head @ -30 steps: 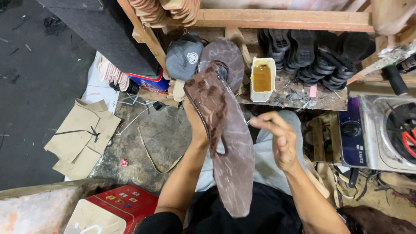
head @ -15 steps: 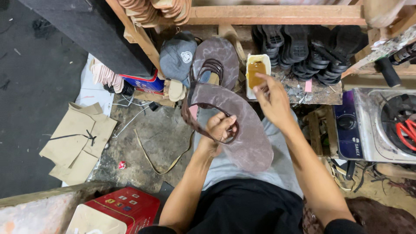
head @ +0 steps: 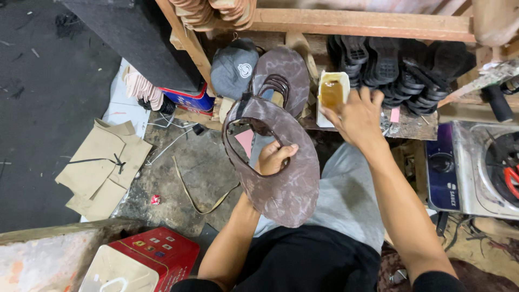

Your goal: The person sits on the floor of a shoe workshop holding a plastic-wrapped shoe upper with a strap. They repeatedly dip a finger into a container of yellow adhesive and spread it along the edge of the upper, turning the upper over to reach different sides.

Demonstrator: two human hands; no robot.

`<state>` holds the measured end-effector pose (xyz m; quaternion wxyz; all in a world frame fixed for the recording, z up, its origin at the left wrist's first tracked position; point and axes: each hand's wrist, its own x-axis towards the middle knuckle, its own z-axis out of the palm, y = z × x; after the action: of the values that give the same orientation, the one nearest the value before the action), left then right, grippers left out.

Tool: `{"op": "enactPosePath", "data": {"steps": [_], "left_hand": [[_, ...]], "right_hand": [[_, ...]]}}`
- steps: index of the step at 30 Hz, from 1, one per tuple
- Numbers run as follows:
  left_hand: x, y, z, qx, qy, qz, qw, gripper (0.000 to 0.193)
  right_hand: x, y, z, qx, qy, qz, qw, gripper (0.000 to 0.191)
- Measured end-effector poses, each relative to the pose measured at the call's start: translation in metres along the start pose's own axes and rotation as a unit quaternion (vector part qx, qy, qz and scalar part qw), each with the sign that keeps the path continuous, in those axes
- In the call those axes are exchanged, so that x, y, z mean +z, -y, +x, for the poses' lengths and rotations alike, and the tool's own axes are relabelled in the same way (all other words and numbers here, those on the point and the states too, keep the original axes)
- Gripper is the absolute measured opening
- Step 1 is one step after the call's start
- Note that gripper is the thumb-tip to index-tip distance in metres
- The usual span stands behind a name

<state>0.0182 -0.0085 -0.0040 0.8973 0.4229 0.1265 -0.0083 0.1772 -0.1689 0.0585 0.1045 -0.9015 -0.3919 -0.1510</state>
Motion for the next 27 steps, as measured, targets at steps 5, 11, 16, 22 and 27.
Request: {"op": "enactPosePath", "data": {"steps": [5,11,16,22,27], "left_hand": [[0.006,0.007,0.005,0.007,0.018,-0.008,1.000,0.018],[0.020,0.014,0.007,0.041,0.061,0.010,0.997,0.021],[0.017,0.009,0.009,0.036,0.056,-0.024,0.997,0.019],[0.006,0.001,0.017,0.084,0.094,-0.032,0.991,0.016],[0.019,0.008,0.016,0.085,0.077,-0.051,0.992,0.019]], "right_hand": [[-0.023,0.003,-0.034,0.036,-0.024,0.371,0.928,0.069],[-0.024,0.016,-0.042,-0.040,-0.037,0.502,0.863,0.105],[-0.009,0.010,-0.049,-0.032,-0.037,0.514,0.857,0.110],[-0.005,0.008,-0.068,-0.015,-0.067,0.588,0.806,0.107],[-0.015,0.013,-0.067,-0.040,-0.067,0.473,0.878,0.105]]}}
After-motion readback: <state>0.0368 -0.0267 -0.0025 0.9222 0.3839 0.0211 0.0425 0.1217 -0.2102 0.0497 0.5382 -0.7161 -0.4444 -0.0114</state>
